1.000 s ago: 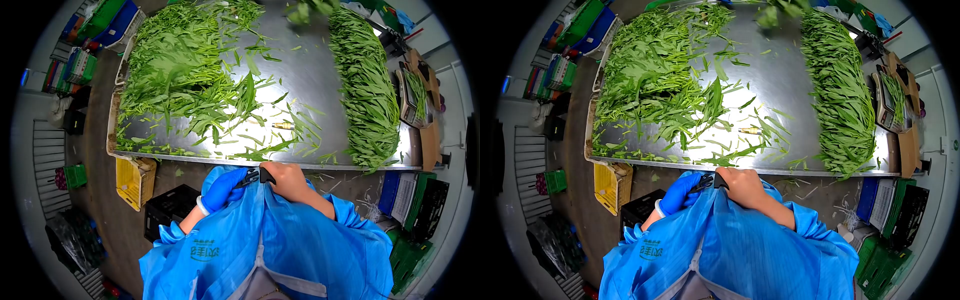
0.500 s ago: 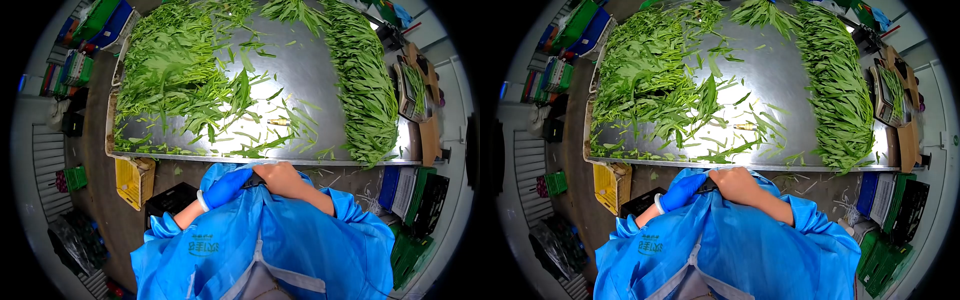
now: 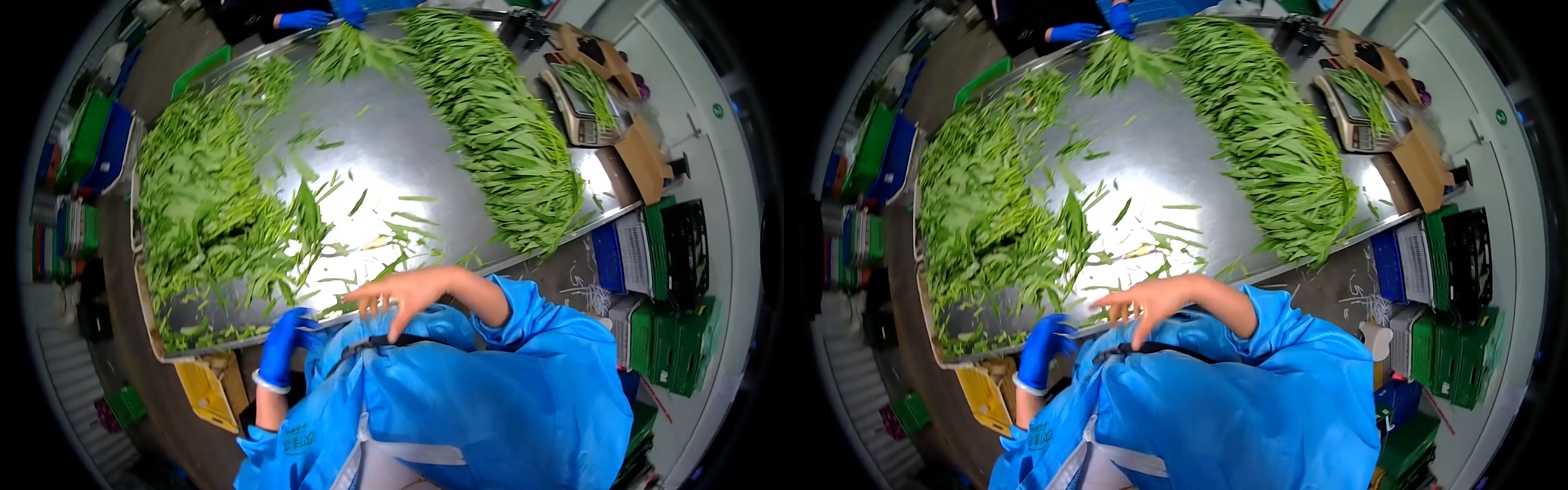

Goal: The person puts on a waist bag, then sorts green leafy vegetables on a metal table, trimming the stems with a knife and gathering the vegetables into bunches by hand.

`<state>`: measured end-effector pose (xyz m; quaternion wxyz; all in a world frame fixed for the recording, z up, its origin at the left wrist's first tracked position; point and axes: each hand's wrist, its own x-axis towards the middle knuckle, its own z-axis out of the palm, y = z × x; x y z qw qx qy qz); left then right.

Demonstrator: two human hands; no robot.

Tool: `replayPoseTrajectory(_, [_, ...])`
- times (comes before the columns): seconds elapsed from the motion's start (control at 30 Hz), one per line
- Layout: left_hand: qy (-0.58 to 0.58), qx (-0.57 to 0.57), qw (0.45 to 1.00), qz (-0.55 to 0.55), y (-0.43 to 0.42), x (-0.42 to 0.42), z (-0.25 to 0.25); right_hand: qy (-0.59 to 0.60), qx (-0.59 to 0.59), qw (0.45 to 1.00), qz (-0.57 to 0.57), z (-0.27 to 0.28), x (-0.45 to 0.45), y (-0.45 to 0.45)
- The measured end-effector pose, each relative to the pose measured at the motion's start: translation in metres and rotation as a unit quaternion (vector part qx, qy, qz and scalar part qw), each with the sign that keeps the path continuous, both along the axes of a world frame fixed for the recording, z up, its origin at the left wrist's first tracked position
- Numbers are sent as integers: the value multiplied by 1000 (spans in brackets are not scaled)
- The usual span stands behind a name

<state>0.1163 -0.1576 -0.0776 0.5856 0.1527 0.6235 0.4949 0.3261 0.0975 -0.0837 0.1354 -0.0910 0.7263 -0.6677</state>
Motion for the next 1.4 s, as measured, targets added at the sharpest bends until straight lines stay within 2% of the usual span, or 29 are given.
replayPoseTrajectory(0.03, [138, 0, 985, 105, -6, -10, -18, -30, -40, 993, -105, -6, 2, 16])
replayPoseTrajectory(0.07, [187, -50, 966, 173, -24, -37, -49, -48, 54, 975, -208, -24, 2, 28])
replayPoseTrajectory(0.1, [169, -57, 955, 236, -38, -53, -66, -68, 142, 938, -308, -48, -1, 36])
replayPoseTrajectory(0.17, [189, -71, 959, 197, -30, -47, -60, -40, 411, 846, -337, -96, -5, 38])
replayPoseTrajectory(0.23, [211, -39, 969, 120, -10, -33, -73, 67, 487, 811, -316, -160, -19, 35])
replayPoseTrajectory(0.3, [206, 7, 977, 62, 14, -29, -99, 100, 565, 772, -275, -180, -33, 34])
replayPoseTrajectory(0.33, [281, 28, 958, 45, 25, -32, -127, 96, 574, 763, -283, -215, -41, 33])
replayPoseTrajectory(0.43, [447, 49, 893, -27, 87, -37, -138, 50, 545, 803, -236, -222, -45, 34])
replayPoseTrajectory(0.47, [431, 44, 901, -23, 111, -38, -131, 59, 548, 802, -228, -226, -42, 33])
replayPoseTrajectory(0.5, [481, 98, 870, -42, 132, -43, -130, 56, 548, 804, -223, -229, -37, 30])
replayPoseTrajectory(0.53, [589, 96, 798, -86, 149, -55, -141, 45, 545, 807, -224, -211, -30, 31])
replayPoseTrajectory(0.57, [599, 78, 788, -115, 171, -60, -141, 27, 560, 800, -211, -198, -23, 32])
replayPoseTrajectory(0.67, [692, 106, 676, -228, 221, -73, -163, -5, 481, 805, -347, -188, 4, 30])
replayPoseTrajectory(0.73, [719, 102, 618, -300, 234, -78, -185, -144, 428, 788, -419, -157, 5, 15])
replayPoseTrajectory(0.77, [731, 84, 594, -324, 234, -84, -209, -154, 398, 773, -470, -163, 5, 5])
replayPoseTrajectory(0.83, [720, 11, 619, -314, 211, -94, -217, -176, 371, 747, -523, -179, 9, -17])
replayPoseTrajectory(0.9, [676, -19, 692, -255, 164, -119, -232, -197, 364, 737, -534, -186, 4, -37])
replayPoseTrajectory(0.97, [696, 38, 671, -254, 94, -159, -236, -220, 336, 736, -545, -192, -13, -60])
replayPoseTrajectory(1.03, [699, 41, 651, -292, 19, -204, -238, -221, 351, 733, -539, -191, -40, -77])
replayPoseTrajectory(1.13, [681, -54, 668, -296, -86, -291, -229, -211, 384, 726, -530, -179, -87, -91])
replayPoseTrajectory(1.17, [686, -124, 659, -281, -123, -325, -240, -206, 396, 723, -527, -177, -102, -93])
replayPoseTrajectory(1.2, [671, -182, 660, -286, -149, -359, -225, -222, 409, 718, -518, -186, -110, -91])
replayPoseTrajectory(1.23, [697, -213, 636, -255, -181, -397, -235, -240, 406, 709, -524, -186, -124, -89])
replayPoseTrajectory(1.27, [709, -218, 634, -219, -213, -440, -255, -261, 404, 697, -532, -184, -135, -86])
replayPoseTrajectory(1.3, [713, -243, 633, -178, -223, -467, -240, -280, 404, 684, -539, -181, -141, -81])
replayPoseTrajectory(1.33, [645, -345, 656, -185, -216, -488, -214, -285, 404, 679, -542, -182, -143, -76])
replayPoseTrajectory(1.37, [569, -394, 712, -117, -215, -511, -205, -290, 405, 676, -543, -188, -145, -70])
replayPoseTrajectory(1.4, [543, -393, 733, -110, -213, -536, -199, -295, 404, 675, -543, -190, -149, -67])
